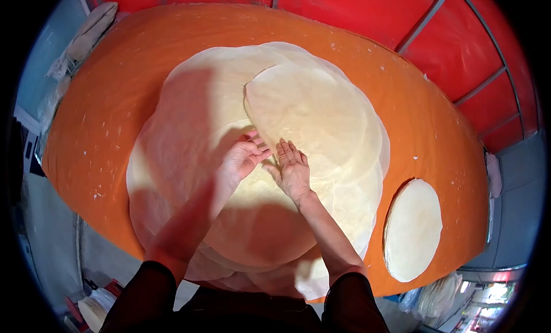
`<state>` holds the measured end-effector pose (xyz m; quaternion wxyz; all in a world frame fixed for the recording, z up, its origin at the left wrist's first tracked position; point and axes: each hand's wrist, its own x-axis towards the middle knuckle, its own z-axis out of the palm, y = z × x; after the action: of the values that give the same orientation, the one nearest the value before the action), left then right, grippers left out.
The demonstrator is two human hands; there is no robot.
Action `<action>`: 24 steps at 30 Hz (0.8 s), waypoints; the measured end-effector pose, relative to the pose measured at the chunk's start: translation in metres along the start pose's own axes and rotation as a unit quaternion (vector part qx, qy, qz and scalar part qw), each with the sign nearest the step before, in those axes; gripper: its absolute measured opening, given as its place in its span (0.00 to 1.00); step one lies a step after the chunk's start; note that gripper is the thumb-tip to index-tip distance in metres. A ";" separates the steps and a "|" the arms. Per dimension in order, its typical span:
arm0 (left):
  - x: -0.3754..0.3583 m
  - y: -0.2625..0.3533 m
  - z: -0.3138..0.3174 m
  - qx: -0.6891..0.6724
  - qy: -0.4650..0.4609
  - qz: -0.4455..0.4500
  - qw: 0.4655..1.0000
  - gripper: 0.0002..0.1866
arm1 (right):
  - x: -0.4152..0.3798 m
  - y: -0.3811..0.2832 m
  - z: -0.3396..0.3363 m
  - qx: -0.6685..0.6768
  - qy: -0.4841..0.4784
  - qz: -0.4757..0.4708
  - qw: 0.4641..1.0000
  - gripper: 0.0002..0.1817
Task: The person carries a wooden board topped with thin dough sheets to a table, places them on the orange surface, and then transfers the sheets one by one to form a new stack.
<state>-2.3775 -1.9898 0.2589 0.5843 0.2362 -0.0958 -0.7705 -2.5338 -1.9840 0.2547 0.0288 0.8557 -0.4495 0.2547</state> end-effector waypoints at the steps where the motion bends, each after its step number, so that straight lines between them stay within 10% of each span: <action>1: 0.001 -0.004 0.000 -0.019 -0.004 0.015 1.000 0.28 | 0.002 -0.006 -0.004 -0.011 0.001 -0.010 1.000 0.26; 5: -0.052 0.025 0.032 0.163 0.100 0.110 0.975 0.28 | 0.021 0.032 0.007 0.099 -0.011 -0.009 0.995 0.26; 7: -0.038 0.019 -0.069 0.527 0.159 0.396 0.735 0.28 | 0.049 0.033 -0.041 0.054 -0.109 0.037 0.992 0.28; 8: -0.053 0.026 -0.103 0.517 0.164 0.432 0.720 0.28 | 0.061 0.032 -0.067 0.026 -0.115 0.027 0.993 0.28; 13: -0.196 0.063 -0.053 0.237 0.339 0.068 0.908 0.20 | 0.034 -0.046 -0.125 -0.037 -0.149 -0.082 0.985 0.34; 17: -0.207 0.056 -0.083 0.160 0.259 -0.010 0.952 0.26 | -0.037 -0.073 -0.083 -0.015 -0.328 -0.151 0.932 0.32; 24: -0.233 0.010 -0.050 -0.141 -0.022 -0.124 0.982 0.38 | -0.093 -0.127 -0.078 0.070 -0.105 -0.122 0.984 0.28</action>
<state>-2.2976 -1.7658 0.2786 0.5092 0.1443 0.0308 -0.8479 -2.5088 -1.8168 0.3022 -0.0477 0.9260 -0.3229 0.1894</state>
